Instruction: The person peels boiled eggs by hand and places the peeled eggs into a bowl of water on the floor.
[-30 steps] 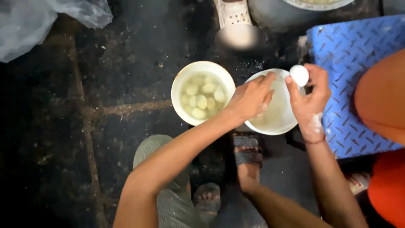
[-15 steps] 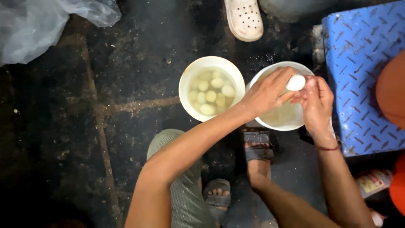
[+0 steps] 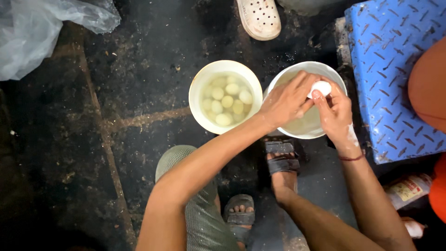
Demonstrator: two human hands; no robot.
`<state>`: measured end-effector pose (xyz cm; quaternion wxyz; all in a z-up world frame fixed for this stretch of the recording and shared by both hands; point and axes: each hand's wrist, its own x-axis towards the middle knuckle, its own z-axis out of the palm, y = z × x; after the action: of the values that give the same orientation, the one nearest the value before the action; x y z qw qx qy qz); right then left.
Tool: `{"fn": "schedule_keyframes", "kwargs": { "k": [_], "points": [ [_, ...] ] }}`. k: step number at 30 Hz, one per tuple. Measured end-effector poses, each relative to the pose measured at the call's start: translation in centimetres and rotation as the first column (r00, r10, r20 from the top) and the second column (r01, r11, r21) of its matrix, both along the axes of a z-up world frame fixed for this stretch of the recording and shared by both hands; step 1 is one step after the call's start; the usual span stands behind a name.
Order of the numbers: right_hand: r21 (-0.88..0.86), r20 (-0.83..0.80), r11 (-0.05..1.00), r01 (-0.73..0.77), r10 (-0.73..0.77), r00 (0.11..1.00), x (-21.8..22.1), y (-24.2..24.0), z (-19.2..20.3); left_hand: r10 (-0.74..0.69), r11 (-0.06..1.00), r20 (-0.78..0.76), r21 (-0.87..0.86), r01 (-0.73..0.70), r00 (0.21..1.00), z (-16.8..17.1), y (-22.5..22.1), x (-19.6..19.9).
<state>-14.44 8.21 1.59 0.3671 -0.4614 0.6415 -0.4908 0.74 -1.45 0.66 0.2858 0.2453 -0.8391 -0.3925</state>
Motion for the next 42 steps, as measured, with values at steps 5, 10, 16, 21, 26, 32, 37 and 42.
{"fn": "schedule_keyframes", "kwargs": {
  "k": [5,10,16,21,26,32,37,42],
  "points": [
    [-0.091,-0.079,0.996,-0.012,0.005,0.997,0.6,-0.1,0.4,0.027,0.999,-0.044,-0.031,-0.029,0.999,-0.2,0.2,0.2],
    [0.013,0.005,0.994,0.104,-0.104,0.995,0.5,0.5,0.6,-0.047,0.995,-0.09,0.087,0.055,0.995,0.0,-0.1,0.4],
    [0.037,0.213,0.999,-0.032,0.024,0.977,-1.8,0.1,0.2,-0.177,0.93,-0.247,0.276,0.245,0.953,-1.0,-3.1,-0.4],
    [0.067,0.44,0.998,-0.018,-0.013,0.898,-2.9,0.6,-0.8,-0.27,0.725,-0.363,0.532,0.436,0.892,-1.6,-3.8,-0.6],
    [0.027,0.5,1.0,-0.002,-0.012,0.866,-3.3,1.0,-1.2,-0.268,0.737,-0.348,0.526,0.424,0.898,-1.2,-4.4,-0.8],
    [0.007,0.495,1.0,0.001,-0.004,0.869,-2.6,0.8,-0.5,-0.23,0.571,-0.277,0.738,0.36,0.933,-1.4,-4.4,-1.2],
    [0.03,0.417,0.999,0.025,-0.035,0.908,-1.9,0.2,0.0,-0.123,0.481,-0.352,0.797,0.366,0.928,-1.9,-4.4,-1.4],
    [0.016,0.326,0.998,0.068,-0.069,0.943,-1.2,-0.6,0.9,-0.077,0.452,-0.351,0.822,0.346,0.933,-1.5,-3.8,-1.2]
  ]
}}
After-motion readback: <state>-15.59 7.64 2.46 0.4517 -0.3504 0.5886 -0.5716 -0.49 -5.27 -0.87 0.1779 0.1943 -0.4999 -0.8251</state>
